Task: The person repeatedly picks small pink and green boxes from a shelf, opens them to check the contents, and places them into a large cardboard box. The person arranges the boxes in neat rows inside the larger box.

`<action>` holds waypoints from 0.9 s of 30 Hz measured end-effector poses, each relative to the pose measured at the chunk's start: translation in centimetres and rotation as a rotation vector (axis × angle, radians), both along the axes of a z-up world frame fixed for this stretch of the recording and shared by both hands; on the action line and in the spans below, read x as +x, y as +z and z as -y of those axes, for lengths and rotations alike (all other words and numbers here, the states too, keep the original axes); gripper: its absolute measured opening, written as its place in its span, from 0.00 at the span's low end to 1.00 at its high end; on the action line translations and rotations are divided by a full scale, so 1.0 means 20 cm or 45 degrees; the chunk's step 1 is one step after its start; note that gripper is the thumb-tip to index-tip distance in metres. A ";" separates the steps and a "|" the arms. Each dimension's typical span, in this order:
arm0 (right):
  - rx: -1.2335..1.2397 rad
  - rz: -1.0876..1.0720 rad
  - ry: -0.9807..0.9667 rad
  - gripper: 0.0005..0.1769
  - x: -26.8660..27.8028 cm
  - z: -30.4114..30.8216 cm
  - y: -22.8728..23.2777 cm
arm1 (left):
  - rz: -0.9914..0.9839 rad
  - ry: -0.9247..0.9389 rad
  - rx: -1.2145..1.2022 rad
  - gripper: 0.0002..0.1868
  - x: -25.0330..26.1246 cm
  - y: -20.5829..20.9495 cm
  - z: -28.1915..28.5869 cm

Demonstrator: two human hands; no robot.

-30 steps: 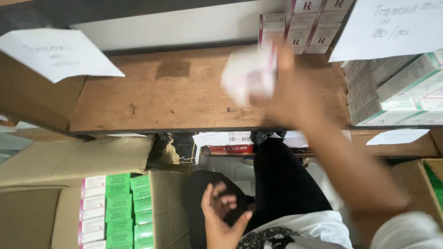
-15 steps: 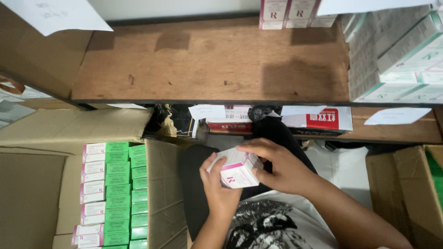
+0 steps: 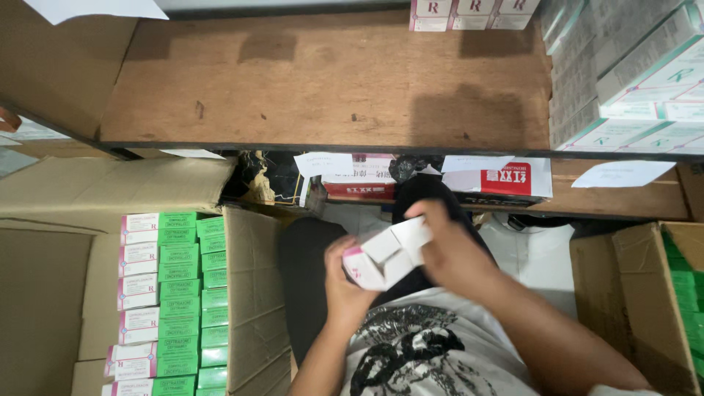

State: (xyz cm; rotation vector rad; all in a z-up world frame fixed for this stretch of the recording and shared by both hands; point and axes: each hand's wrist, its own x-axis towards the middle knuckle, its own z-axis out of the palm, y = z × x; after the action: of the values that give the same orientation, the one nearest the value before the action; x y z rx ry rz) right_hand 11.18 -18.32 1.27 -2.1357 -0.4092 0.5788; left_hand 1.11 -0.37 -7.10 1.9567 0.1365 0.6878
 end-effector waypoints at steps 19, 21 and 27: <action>0.353 0.983 0.468 0.04 0.03 0.02 -0.02 | -0.047 0.186 -0.304 0.49 0.01 -0.09 -0.04; 0.271 0.949 0.502 0.06 0.00 0.01 -0.05 | 0.035 0.144 -0.243 0.48 -0.01 -0.07 -0.02; 0.374 0.696 0.313 0.16 0.02 -0.03 -0.07 | 0.000 0.148 -0.029 0.45 -0.02 0.00 -0.01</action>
State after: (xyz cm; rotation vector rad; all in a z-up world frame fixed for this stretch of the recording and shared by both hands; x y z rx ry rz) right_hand 11.60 -17.77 -0.16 -1.9445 -1.0035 0.0443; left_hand 0.72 -0.19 -7.02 1.9383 0.2590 0.7588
